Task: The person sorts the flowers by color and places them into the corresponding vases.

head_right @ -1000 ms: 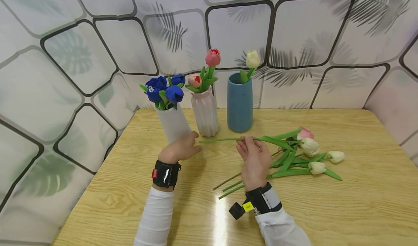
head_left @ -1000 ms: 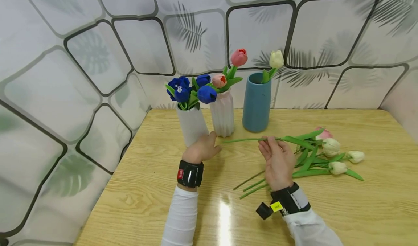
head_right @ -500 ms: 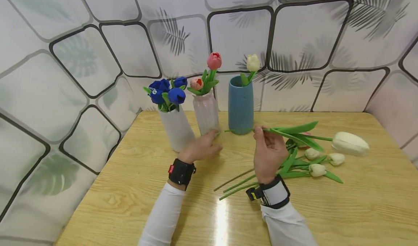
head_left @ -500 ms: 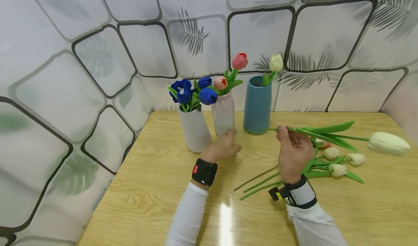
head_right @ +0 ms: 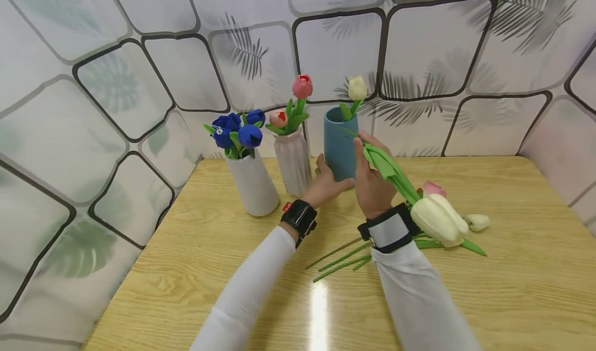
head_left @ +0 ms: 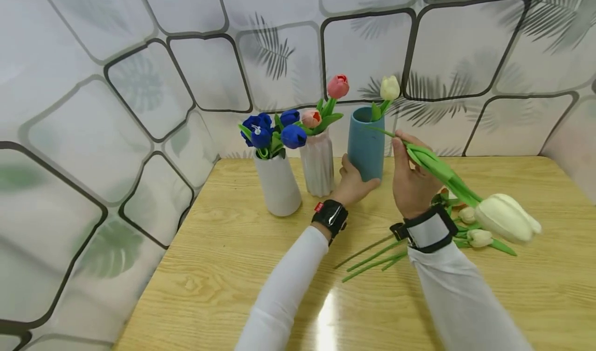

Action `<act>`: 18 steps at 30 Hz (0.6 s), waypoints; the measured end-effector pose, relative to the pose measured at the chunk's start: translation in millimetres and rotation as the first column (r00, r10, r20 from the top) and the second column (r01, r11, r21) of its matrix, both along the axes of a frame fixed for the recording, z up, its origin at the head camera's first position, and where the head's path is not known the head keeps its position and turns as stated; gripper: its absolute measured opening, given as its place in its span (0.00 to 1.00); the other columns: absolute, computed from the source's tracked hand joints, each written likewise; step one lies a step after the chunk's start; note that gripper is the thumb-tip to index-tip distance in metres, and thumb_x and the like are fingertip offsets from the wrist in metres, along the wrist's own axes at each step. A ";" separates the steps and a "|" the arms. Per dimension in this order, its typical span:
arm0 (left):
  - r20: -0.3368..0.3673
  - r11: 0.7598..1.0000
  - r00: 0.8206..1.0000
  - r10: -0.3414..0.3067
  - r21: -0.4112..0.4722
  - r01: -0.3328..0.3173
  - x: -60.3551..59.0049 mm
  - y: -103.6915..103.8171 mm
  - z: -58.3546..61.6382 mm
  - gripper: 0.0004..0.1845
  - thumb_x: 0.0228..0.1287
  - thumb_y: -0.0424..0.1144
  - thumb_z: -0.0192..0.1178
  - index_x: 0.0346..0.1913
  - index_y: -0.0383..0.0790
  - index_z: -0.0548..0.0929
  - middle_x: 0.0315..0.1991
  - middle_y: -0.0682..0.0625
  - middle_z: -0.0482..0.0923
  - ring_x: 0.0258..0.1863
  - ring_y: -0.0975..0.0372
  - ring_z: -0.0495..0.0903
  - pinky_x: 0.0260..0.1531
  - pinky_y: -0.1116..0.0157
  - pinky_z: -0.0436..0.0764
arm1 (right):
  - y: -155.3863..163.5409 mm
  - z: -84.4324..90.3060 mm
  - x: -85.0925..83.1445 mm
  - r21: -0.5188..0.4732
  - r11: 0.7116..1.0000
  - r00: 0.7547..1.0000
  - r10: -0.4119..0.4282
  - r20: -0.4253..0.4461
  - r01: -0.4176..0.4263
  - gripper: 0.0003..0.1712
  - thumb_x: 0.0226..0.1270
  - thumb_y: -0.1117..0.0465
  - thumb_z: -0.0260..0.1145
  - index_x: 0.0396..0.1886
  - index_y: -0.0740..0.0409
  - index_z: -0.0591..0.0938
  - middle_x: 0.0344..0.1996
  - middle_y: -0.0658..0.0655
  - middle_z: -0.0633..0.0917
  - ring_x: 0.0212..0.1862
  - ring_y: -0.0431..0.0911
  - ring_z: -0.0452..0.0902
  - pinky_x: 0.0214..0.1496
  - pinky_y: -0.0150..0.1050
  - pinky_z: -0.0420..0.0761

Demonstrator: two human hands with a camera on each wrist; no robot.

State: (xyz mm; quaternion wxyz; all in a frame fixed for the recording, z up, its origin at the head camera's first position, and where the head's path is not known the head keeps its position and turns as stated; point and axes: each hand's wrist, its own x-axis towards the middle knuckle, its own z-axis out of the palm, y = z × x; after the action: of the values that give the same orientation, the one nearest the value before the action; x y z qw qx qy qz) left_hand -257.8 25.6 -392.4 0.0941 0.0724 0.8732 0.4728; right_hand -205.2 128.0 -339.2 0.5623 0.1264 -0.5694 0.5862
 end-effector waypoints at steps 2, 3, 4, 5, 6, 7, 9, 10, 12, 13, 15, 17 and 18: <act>-0.017 0.998 0.999 0.045 0.040 -0.044 -4.0 6.0 -3.6 0.59 0.65 0.47 0.65 0.78 0.39 0.28 0.76 0.30 0.40 0.74 0.38 0.52 0.66 0.48 0.68 | 0.5 5.5 -5.3 0.025 1.000 1.000 -0.007 -0.005 0.007 0.09 0.61 0.77 0.67 0.42 0.72 0.86 0.40 0.68 0.88 0.40 0.34 0.84 0.46 0.28 0.80; -0.035 0.997 0.997 0.066 0.053 -0.064 -5.9 8.1 -5.4 0.59 0.65 0.47 0.66 0.78 0.40 0.28 0.76 0.31 0.40 0.74 0.38 0.52 0.66 0.48 0.67 | 1.0 7.2 -8.6 0.040 0.999 1.000 -0.013 0.001 0.013 0.09 0.61 0.78 0.67 0.42 0.73 0.86 0.40 0.70 0.87 0.38 0.32 0.82 0.44 0.27 0.78; -0.051 0.994 0.995 0.091 0.066 -0.087 -7.7 10.0 -6.8 0.59 0.65 0.46 0.66 0.78 0.41 0.29 0.77 0.32 0.40 0.74 0.38 0.51 0.67 0.47 0.67 | 1.2 8.6 -11.6 0.057 0.998 1.000 -0.018 0.010 0.017 0.09 0.62 0.77 0.67 0.42 0.72 0.86 0.39 0.70 0.87 0.35 0.30 0.80 0.42 0.26 0.75; -0.070 0.992 0.991 0.112 0.070 -0.107 -9.5 11.4 -8.0 0.59 0.65 0.46 0.66 0.79 0.43 0.29 0.77 0.34 0.41 0.74 0.39 0.50 0.66 0.47 0.67 | 1.4 9.8 -14.2 0.075 0.997 1.000 -0.015 0.025 0.013 0.10 0.62 0.77 0.67 0.43 0.72 0.86 0.40 0.70 0.87 0.35 0.29 0.78 0.41 0.25 0.74; -0.097 0.990 0.987 0.132 0.063 -0.126 -12.0 12.9 -9.6 0.58 0.65 0.46 0.66 0.79 0.43 0.29 0.77 0.35 0.41 0.75 0.39 0.50 0.66 0.47 0.67 | 1.6 10.7 -16.7 0.087 0.996 0.999 -0.007 0.051 0.003 0.10 0.63 0.77 0.66 0.43 0.72 0.86 0.40 0.70 0.87 0.35 0.28 0.78 0.41 0.25 0.74; -0.120 0.988 0.982 0.149 0.058 -0.143 -14.5 14.0 -10.7 0.58 0.65 0.46 0.66 0.79 0.43 0.30 0.77 0.35 0.42 0.75 0.40 0.51 0.66 0.47 0.68 | 2.1 11.4 -19.3 0.103 0.995 0.997 0.002 0.074 -0.009 0.10 0.64 0.77 0.65 0.44 0.72 0.86 0.41 0.70 0.87 0.36 0.28 0.78 0.42 0.25 0.74; -0.156 0.986 0.974 0.165 0.057 -0.158 -19.2 15.7 -12.3 0.58 0.65 0.46 0.66 0.79 0.44 0.31 0.78 0.37 0.43 0.75 0.42 0.51 0.64 0.47 0.69 | 3.9 10.9 -25.8 0.140 0.990 0.990 0.001 0.140 -0.021 0.10 0.67 0.73 0.65 0.45 0.71 0.86 0.42 0.68 0.87 0.38 0.26 0.78 0.43 0.24 0.75; -0.169 0.985 0.971 0.168 0.058 -0.161 -21.7 16.4 -13.1 0.58 0.65 0.47 0.66 0.79 0.44 0.31 0.78 0.37 0.43 0.75 0.42 0.51 0.64 0.47 0.70 | 4.5 11.2 -28.0 0.153 0.988 0.985 0.007 0.175 -0.035 0.10 0.68 0.71 0.65 0.46 0.70 0.86 0.42 0.67 0.87 0.40 0.26 0.79 0.45 0.24 0.76; -0.187 0.986 0.969 0.160 0.070 -0.149 -27.2 16.6 -15.5 0.59 0.65 0.48 0.67 0.79 0.45 0.29 0.78 0.37 0.41 0.76 0.42 0.49 0.64 0.47 0.69 | 6.0 10.6 -32.3 0.192 0.980 0.966 -0.009 0.259 -0.043 0.12 0.71 0.67 0.64 0.48 0.69 0.86 0.42 0.67 0.87 0.41 0.27 0.79 0.45 0.24 0.77; -0.192 0.987 0.969 0.155 0.075 -0.143 -29.6 16.2 -16.3 0.59 0.65 0.48 0.66 0.79 0.45 0.28 0.79 0.37 0.40 0.76 0.42 0.48 0.65 0.47 0.69 | 6.8 10.5 -34.1 0.227 0.973 0.956 -0.030 0.293 -0.039 0.13 0.72 0.66 0.63 0.49 0.69 0.85 0.40 0.67 0.87 0.39 0.30 0.79 0.44 0.26 0.76; -0.211 0.989 0.967 0.141 0.064 -0.131 -34.7 15.3 -18.1 0.59 0.65 0.49 0.66 0.79 0.45 0.28 0.79 0.37 0.41 0.76 0.43 0.49 0.65 0.48 0.69 | 7.7 10.2 -36.9 0.276 0.960 0.923 -0.056 0.382 -0.056 0.15 0.74 0.63 0.61 0.53 0.68 0.84 0.41 0.67 0.86 0.39 0.38 0.80 0.44 0.32 0.76; -0.235 0.992 0.964 0.124 0.040 -0.118 -38.7 14.3 -18.5 0.58 0.65 0.50 0.66 0.79 0.45 0.30 0.78 0.37 0.45 0.75 0.43 0.54 0.66 0.49 0.68 | 8.5 10.7 -38.8 0.306 0.947 0.880 -0.059 0.472 -0.100 0.18 0.77 0.59 0.58 0.57 0.67 0.82 0.43 0.68 0.86 0.42 0.48 0.83 0.48 0.38 0.78; -0.247 0.994 0.962 0.113 0.021 -0.111 -39.7 13.8 -18.0 0.57 0.65 0.50 0.66 0.79 0.44 0.32 0.77 0.37 0.47 0.74 0.44 0.57 0.65 0.49 0.69 | 9.2 10.9 -40.0 0.325 0.938 0.861 -0.068 0.505 -0.116 0.19 0.78 0.58 0.57 0.58 0.67 0.81 0.44 0.68 0.86 0.44 0.53 0.83 0.49 0.42 0.79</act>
State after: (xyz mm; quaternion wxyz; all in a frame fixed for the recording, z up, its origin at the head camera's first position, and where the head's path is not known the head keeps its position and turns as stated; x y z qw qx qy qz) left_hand -297.6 39.4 -410.5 -0.0427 0.0817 0.8791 0.4677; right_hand -245.3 137.2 -328.4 0.3537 0.0709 -0.7893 0.4968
